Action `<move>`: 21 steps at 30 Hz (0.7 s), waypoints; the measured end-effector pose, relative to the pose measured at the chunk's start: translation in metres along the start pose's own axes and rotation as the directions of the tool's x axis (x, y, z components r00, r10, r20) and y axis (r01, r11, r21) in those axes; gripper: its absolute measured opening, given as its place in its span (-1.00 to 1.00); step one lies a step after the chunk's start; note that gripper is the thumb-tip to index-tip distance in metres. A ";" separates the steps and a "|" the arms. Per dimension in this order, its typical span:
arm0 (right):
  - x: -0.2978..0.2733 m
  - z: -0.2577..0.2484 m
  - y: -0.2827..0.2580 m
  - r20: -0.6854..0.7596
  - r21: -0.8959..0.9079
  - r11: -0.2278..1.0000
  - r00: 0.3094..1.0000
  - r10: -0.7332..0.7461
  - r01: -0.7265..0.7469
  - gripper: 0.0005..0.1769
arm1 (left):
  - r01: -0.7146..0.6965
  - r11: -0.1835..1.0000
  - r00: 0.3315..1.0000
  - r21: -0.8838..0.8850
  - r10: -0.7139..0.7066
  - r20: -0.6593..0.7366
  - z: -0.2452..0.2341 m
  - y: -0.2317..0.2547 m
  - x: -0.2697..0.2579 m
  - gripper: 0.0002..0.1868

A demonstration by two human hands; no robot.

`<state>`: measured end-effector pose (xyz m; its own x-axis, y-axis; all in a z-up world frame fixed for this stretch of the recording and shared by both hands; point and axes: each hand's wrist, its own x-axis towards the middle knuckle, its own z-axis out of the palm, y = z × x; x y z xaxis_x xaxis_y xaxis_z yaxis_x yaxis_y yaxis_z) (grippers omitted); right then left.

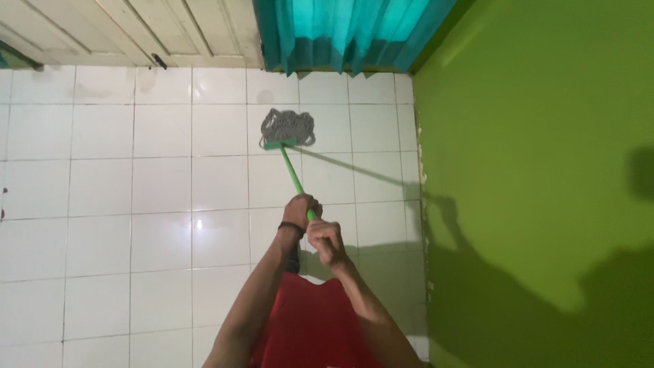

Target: The person mops a tiled floor using a mop, moving it back and forth across the surface near a door and a green wall.

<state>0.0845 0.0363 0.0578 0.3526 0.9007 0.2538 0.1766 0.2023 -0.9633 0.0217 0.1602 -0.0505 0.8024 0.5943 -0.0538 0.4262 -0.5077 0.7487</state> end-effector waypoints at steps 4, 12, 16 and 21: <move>0.006 -0.001 0.008 0.045 -0.001 0.999 0.998 -0.034 0.034 -0.65 | -0.013 0.999 0.999 0.030 0.015 -0.046 0.004 -0.015 0.009 -0.75; -0.031 0.008 0.015 0.019 0.009 1.000 1.000 -0.013 0.013 -0.66 | -0.137 0.990 0.990 -0.027 0.136 -0.023 0.022 -0.027 -0.015 -0.75; -0.055 0.009 0.009 -0.035 0.025 0.999 0.999 0.028 -0.027 -0.62 | -0.164 0.986 0.986 -0.020 0.164 0.008 0.032 -0.011 -0.036 -0.71; -0.079 -0.003 -0.020 0.015 -0.016 1.000 1.000 -0.009 0.009 -0.69 | -0.089 0.986 0.996 -0.143 0.088 -0.013 0.037 0.026 -0.066 -0.64</move>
<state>0.0561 -0.0405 0.0574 0.3376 0.9043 0.2613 0.1948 0.2045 -0.9593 -0.0047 0.0842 -0.0522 0.8310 0.5558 0.0209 0.2895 -0.4642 0.8371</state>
